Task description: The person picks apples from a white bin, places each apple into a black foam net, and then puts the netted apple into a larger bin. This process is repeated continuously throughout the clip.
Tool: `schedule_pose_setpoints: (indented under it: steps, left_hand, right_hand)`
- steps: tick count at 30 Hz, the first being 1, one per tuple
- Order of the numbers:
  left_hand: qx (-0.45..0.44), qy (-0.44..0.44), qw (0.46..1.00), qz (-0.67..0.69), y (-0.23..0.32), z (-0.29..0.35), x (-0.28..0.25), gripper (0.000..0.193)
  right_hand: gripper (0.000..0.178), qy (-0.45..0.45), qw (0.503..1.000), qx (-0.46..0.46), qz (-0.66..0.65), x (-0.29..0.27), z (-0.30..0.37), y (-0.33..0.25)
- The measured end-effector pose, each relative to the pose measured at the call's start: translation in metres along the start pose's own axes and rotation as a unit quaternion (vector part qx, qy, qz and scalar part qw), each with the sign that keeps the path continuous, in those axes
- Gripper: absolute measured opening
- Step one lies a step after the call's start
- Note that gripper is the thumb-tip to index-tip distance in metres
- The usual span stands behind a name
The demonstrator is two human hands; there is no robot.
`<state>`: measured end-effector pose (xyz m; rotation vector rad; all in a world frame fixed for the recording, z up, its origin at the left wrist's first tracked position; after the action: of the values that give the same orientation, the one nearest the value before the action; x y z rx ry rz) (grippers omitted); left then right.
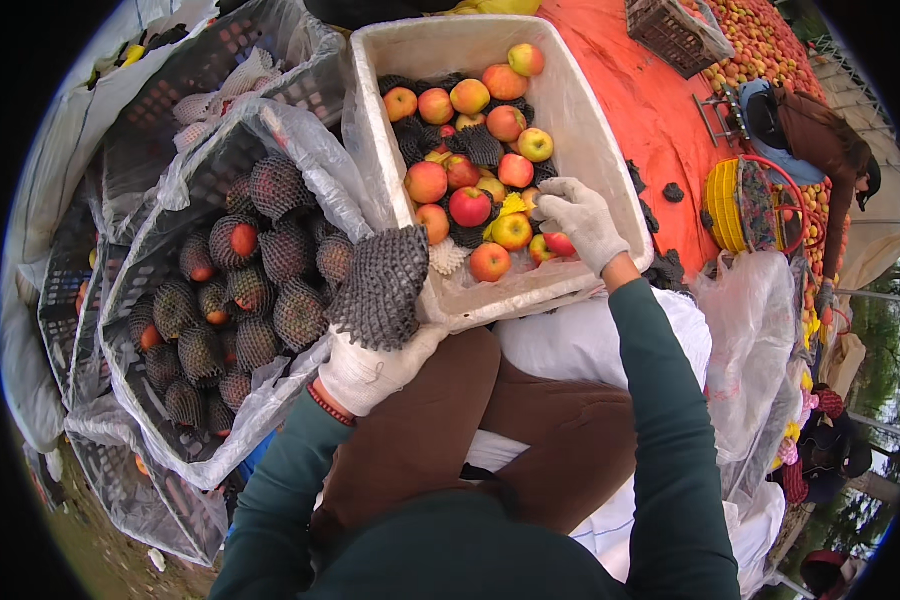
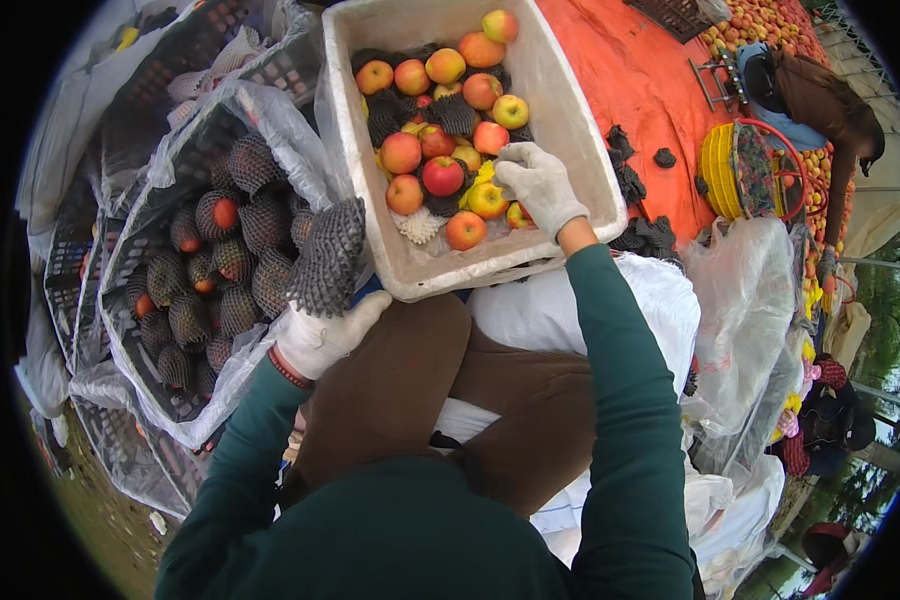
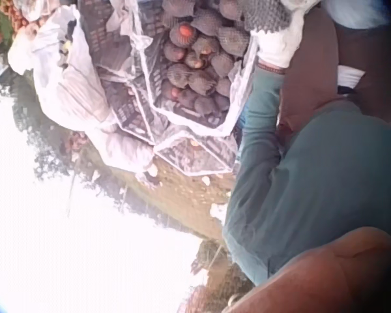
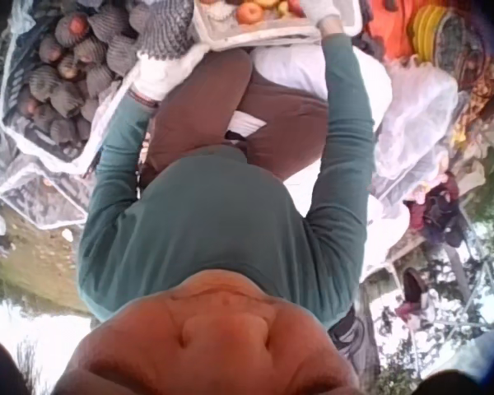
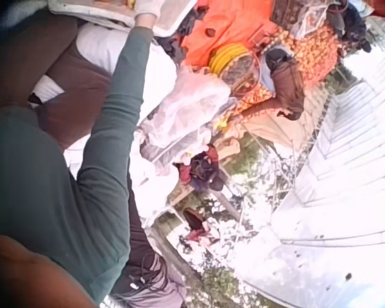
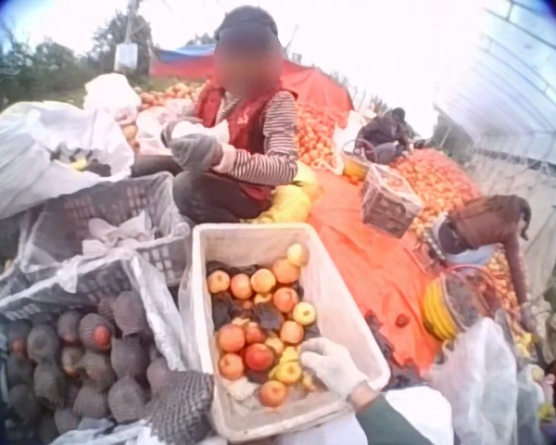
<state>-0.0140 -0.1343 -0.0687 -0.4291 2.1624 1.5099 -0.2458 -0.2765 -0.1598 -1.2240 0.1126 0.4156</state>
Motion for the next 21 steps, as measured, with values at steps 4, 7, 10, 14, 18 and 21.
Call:
schedule_pose_setpoints:
  steps: [4, 7, 10, 14, 18, 21]
  left_hand:
    - [0.028, -0.062, 0.988, -0.142, -0.008, 0.003, 0.043, 0.057]
    - [0.039, -0.056, 0.987, -0.147, -0.011, -0.002, 0.045, 0.051]
    - [0.028, -0.1, 0.983, -0.149, -0.019, 0.002, 0.054, 0.052]
    - [0.049, -0.118, 0.969, -0.213, -0.024, 0.01, 0.063, 0.054]
    - [0.022, -0.09, 0.976, -0.197, -0.02, 0.002, 0.056, 0.048]
    - [0.033, -0.089, 0.98, -0.176, -0.014, 0.003, 0.052, 0.049]
  right_hand:
    - [0.041, -0.08, 0.948, -0.088, 0.294, 0.051, -0.078, 0.023]
    - [0.04, -0.09, 0.897, -0.162, 0.401, 0.108, -0.114, 0.01]
    - [0.038, -0.135, 0.864, -0.153, 0.461, 0.164, -0.137, 0.016]
    - [0.039, -0.102, 0.831, -0.158, 0.524, 0.202, -0.143, 0.028]
    - [0.038, -0.125, 0.869, -0.115, 0.465, 0.183, -0.147, 0.027]
    - [0.057, -0.111, 0.959, -0.127, 0.228, 0.144, -0.14, 0.005]
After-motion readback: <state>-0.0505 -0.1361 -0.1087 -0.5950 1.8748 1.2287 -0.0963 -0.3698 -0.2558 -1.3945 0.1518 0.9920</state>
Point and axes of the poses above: each hand's wrist, its own z-axis away from the middle knuckle, its own x-axis out of the palm, y = z × x, the point moved 9 cm from there along -z, towards the middle knuckle, and after that the axes turned 3 degrees about z, right-handed, at the moved point
